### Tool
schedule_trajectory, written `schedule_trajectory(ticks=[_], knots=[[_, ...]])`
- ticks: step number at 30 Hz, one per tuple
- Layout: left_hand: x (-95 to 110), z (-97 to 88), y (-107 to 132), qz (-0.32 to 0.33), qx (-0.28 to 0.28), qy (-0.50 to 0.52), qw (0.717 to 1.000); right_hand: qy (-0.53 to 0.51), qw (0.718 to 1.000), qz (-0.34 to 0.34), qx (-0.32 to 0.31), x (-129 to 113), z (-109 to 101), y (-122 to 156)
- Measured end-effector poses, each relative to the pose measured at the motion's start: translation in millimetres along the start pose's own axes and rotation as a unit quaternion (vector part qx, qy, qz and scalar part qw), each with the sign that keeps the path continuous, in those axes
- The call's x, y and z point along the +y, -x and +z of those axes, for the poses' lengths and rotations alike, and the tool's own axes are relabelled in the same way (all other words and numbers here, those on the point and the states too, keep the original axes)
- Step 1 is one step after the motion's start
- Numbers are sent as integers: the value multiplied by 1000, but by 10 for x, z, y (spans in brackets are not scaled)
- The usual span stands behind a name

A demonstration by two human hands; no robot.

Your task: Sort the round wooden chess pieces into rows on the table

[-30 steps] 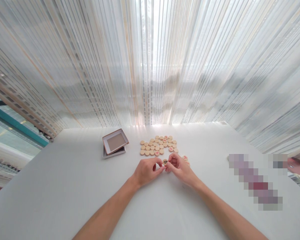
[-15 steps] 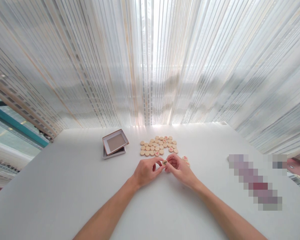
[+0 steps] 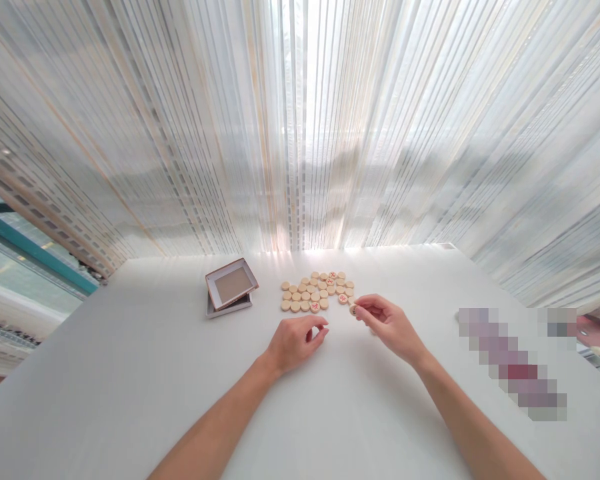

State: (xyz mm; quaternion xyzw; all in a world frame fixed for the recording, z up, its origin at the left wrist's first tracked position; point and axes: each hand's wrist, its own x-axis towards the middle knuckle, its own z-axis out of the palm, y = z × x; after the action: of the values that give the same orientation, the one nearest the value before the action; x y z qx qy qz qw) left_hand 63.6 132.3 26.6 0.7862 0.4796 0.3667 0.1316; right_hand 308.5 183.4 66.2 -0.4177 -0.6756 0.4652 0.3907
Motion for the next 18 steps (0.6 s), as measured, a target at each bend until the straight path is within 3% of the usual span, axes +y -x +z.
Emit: schedule_trajectory(ticks=[4,8,12,18], knots=[[-2,1,3,-2,-1,-7,1000,43,998,42,-20,-105,-439,-20],[-7,6,-3,-2,1,-10,1000,79,982,116,-124,-160,-697,30],[-5,10,-9,-4,1,-11,1000,83,962,179,-191,-133,-710,83],[1,5,-11,-1,-1,-8,1000,98,957,181,-203,-23,-658,92]])
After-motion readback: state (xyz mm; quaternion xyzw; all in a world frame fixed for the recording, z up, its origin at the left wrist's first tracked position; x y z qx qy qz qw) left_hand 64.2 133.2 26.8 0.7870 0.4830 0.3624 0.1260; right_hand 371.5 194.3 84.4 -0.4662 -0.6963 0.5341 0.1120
